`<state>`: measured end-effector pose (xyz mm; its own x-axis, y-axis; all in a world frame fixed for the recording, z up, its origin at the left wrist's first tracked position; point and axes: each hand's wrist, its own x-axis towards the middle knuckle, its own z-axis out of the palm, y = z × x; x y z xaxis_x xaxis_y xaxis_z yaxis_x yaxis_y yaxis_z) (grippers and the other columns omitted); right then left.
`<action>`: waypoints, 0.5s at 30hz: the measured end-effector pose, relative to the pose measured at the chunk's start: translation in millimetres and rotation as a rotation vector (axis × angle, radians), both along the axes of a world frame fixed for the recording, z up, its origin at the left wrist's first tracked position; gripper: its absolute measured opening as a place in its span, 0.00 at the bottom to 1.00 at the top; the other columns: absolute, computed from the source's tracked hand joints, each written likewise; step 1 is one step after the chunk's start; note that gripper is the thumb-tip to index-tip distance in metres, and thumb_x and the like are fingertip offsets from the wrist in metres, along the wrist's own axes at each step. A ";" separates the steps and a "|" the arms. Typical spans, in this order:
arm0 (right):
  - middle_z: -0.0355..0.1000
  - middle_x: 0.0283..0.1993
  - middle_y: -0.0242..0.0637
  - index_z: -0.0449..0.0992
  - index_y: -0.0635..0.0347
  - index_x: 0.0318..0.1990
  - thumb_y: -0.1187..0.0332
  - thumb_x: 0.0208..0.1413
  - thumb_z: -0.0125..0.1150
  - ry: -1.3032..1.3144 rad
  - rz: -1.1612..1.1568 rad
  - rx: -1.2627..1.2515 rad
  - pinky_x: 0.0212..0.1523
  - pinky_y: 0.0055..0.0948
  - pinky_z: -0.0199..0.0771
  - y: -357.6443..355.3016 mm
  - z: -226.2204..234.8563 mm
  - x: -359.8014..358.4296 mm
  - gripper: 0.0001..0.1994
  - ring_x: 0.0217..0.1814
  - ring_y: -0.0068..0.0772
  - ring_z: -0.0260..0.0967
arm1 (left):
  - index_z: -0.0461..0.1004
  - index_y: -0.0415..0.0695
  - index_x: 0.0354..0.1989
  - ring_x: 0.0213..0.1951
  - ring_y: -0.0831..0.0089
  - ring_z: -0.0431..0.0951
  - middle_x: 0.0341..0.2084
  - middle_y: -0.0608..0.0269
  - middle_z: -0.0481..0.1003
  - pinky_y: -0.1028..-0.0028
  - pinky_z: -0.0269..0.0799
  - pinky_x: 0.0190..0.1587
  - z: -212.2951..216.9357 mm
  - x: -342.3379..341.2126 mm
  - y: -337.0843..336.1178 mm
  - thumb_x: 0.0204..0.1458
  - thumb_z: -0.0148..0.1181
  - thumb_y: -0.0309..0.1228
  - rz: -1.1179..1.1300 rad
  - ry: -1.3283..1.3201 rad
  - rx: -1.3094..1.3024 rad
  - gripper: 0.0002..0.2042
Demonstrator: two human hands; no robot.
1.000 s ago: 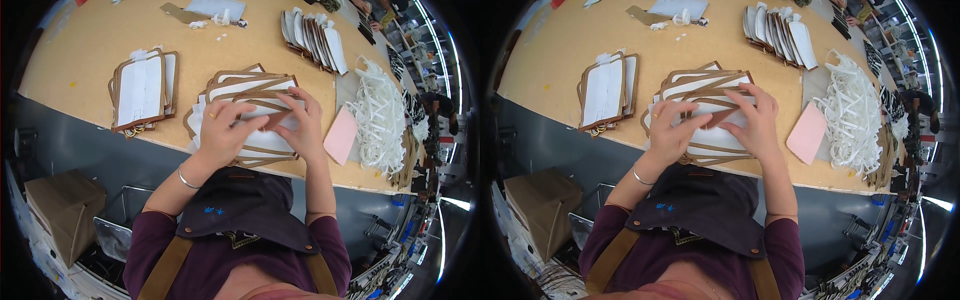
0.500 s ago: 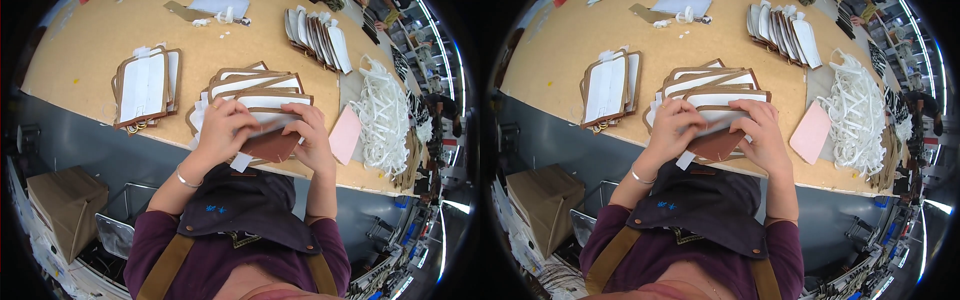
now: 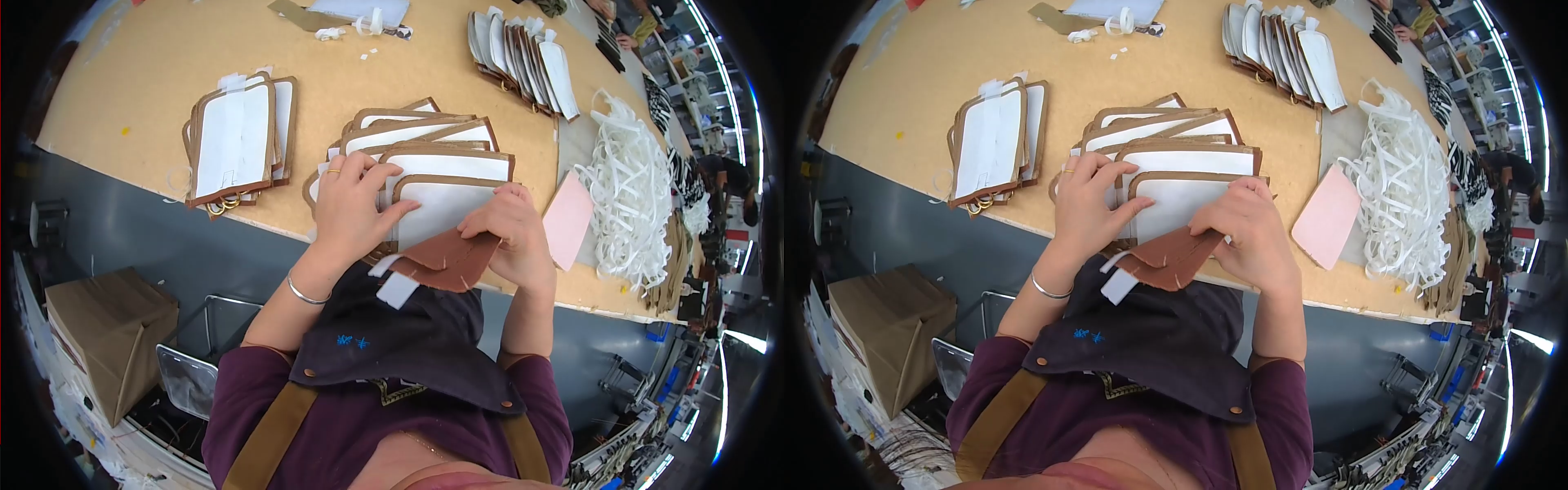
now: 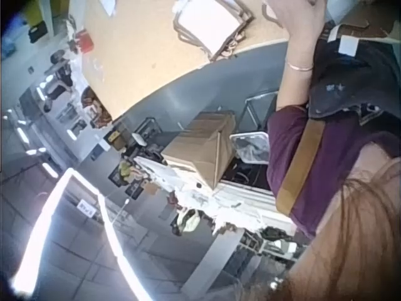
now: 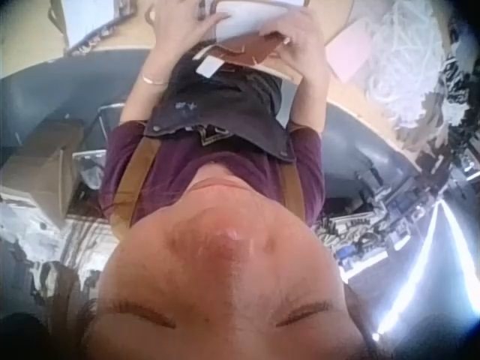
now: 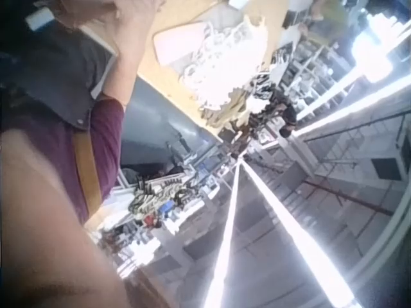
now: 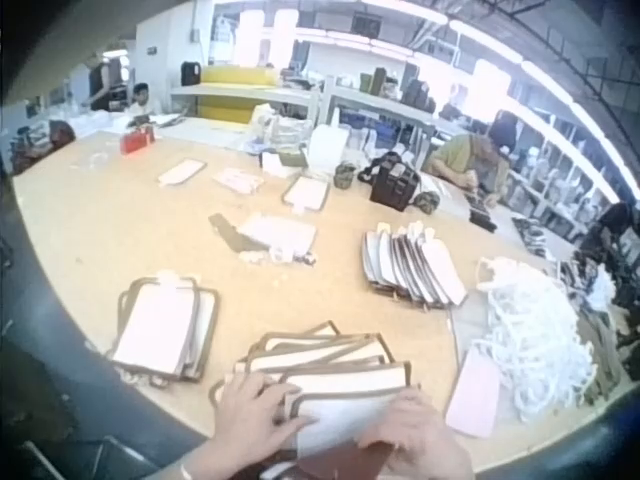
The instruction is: Assembling leather wallet components by applying adhesive and folding edges.
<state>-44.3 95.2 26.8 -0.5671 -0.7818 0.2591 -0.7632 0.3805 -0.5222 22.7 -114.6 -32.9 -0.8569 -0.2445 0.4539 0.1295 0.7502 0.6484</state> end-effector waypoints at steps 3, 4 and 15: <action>0.72 0.26 0.26 0.71 0.54 0.24 0.81 0.31 0.61 0.012 -0.095 0.014 0.49 0.34 0.62 -9.7 0.9 -0.2 0.11 0.32 0.32 0.68 | 0.75 0.45 0.32 0.35 0.68 0.68 0.29 0.65 0.68 0.70 0.64 0.36 -1.9 3.9 -0.5 0.35 0.69 0.30 -0.095 -0.133 -0.043 0.14; 0.72 0.26 0.26 0.71 0.54 0.24 0.81 0.31 0.61 0.012 -0.095 0.011 0.49 0.34 0.62 -9.6 -0.8 -3.7 0.11 0.32 0.32 0.68 | 0.75 0.45 0.32 0.36 0.68 0.68 0.30 0.64 0.68 0.70 0.64 0.37 0.7 7.7 -0.5 0.34 0.69 0.30 -0.248 -0.135 0.094 0.13; 0.73 0.27 0.26 0.73 0.54 0.24 0.80 0.29 0.62 0.071 0.000 0.067 0.51 0.35 0.61 -8.5 6.5 -8.0 0.11 0.35 0.28 0.70 | 0.75 0.43 0.28 0.22 0.75 0.68 0.20 0.65 0.71 0.77 0.65 0.26 -7.0 -7.0 0.2 0.38 0.67 0.25 0.112 0.024 0.285 0.08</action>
